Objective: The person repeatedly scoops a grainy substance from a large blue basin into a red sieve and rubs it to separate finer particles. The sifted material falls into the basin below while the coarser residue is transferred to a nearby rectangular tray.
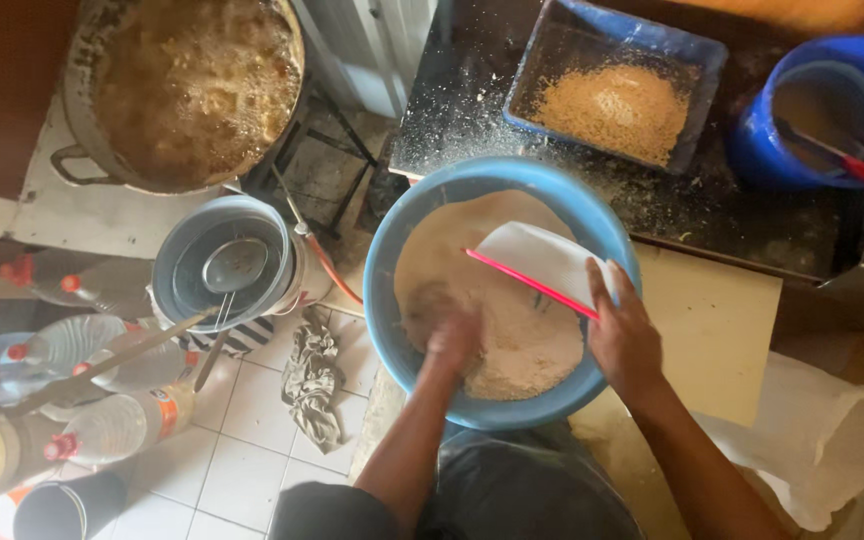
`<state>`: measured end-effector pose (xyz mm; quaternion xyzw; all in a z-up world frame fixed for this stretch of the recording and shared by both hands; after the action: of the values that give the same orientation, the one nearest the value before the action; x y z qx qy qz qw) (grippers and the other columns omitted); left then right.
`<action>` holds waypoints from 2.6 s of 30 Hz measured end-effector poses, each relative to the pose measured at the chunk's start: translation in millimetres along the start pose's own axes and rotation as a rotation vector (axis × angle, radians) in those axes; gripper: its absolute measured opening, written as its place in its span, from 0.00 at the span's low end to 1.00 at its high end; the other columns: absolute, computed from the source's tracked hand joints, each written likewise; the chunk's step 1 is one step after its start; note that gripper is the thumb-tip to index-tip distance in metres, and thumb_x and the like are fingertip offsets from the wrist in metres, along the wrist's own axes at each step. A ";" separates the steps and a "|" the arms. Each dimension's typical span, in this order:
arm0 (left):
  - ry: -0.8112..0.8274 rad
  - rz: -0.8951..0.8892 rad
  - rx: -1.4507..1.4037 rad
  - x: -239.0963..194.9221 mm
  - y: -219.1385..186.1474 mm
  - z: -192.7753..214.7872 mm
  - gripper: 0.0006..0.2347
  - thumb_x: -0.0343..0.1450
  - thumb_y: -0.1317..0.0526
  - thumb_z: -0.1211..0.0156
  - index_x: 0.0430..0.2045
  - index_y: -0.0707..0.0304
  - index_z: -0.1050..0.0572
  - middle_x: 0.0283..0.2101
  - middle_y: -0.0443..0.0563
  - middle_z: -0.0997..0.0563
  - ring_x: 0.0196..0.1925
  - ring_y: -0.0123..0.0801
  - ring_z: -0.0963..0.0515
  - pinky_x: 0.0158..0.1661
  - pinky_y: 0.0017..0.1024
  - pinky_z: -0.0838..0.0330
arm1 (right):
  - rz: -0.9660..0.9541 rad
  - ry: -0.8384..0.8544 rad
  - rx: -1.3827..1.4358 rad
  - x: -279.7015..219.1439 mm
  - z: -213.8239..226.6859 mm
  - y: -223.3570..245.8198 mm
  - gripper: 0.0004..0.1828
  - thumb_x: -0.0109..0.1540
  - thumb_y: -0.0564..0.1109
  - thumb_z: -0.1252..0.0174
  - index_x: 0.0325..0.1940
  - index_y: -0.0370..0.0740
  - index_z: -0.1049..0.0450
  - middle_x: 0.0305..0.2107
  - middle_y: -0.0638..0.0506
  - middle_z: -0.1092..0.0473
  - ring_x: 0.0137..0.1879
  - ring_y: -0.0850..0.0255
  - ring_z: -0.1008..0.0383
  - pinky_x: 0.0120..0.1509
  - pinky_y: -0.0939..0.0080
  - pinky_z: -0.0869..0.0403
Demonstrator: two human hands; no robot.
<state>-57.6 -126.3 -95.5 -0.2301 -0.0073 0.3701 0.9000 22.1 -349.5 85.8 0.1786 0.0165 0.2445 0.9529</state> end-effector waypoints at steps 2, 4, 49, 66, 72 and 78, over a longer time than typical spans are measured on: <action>0.045 0.313 -0.022 11.3 14.0 7.7 0.34 0.69 0.40 0.49 0.65 0.61 0.43 0.66 0.70 0.39 0.69 0.62 0.41 0.66 0.53 0.46 | -0.026 0.051 -0.027 0.6 -20.1 -0.4 0.44 0.56 0.37 0.43 0.77 0.51 0.46 0.68 0.36 0.41 0.66 0.40 0.33 0.52 0.45 0.24; 0.274 0.449 -0.037 22.8 18.8 -2.8 0.40 0.68 0.36 0.48 0.69 0.63 0.48 0.69 0.71 0.44 0.72 0.63 0.46 0.66 0.53 0.48 | 0.006 -0.007 0.053 -2.4 -41.6 2.4 0.43 0.59 0.36 0.47 0.79 0.51 0.47 0.67 0.36 0.38 0.64 0.39 0.31 0.56 0.45 0.24; 0.629 -0.141 -0.587 -23.2 -104.8 88.1 0.49 0.62 0.43 0.31 0.74 0.63 0.55 0.75 0.70 0.53 0.76 0.58 0.50 0.68 0.43 0.43 | -0.792 0.017 1.715 -28.8 -223.8 -72.0 0.05 0.60 0.29 0.46 0.33 0.33 0.35 0.27 0.43 0.33 0.30 0.50 0.27 0.32 0.43 0.24; 0.527 -0.616 -0.265 9.5 -93.9 78.0 0.35 0.69 0.46 0.35 0.67 0.69 0.39 0.66 0.73 0.31 0.68 0.60 0.32 0.65 0.47 0.38 | -0.870 0.108 1.603 -17.9 -224.1 -44.3 0.08 0.58 0.29 0.52 0.40 0.28 0.31 0.27 0.38 0.31 0.27 0.41 0.25 0.26 0.43 0.24; 0.652 -0.489 -0.071 13.0 -94.9 78.6 0.19 0.73 0.46 0.42 0.54 0.54 0.23 0.47 0.62 0.15 0.50 0.53 0.17 0.51 0.47 0.25 | -1.012 0.093 1.602 -13.2 -223.3 -32.5 0.05 0.59 0.33 0.51 0.38 0.26 0.33 0.25 0.38 0.29 0.26 0.42 0.24 0.26 0.44 0.23; 0.259 -0.786 -0.054 13.9 -82.6 84.6 0.18 0.71 0.59 0.44 0.57 0.51 0.25 0.60 0.55 0.22 0.64 0.48 0.25 0.61 0.44 0.31 | -0.860 0.032 1.738 -18.1 -199.5 -25.3 0.04 0.59 0.34 0.49 0.38 0.33 0.32 0.24 0.41 0.28 0.26 0.44 0.23 0.25 0.47 0.22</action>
<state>-8.3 -133.6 12.6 -0.2779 0.0089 -0.0341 0.9600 -5.9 -312.5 -110.6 0.7960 0.2683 -0.2197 0.4961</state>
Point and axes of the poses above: each hand's wrist, its own x-axis towards the middle knuckle, its own z-axis out of the back of the hand, y = z × x, the point moved 1 cm from there along x, towards the middle knuckle
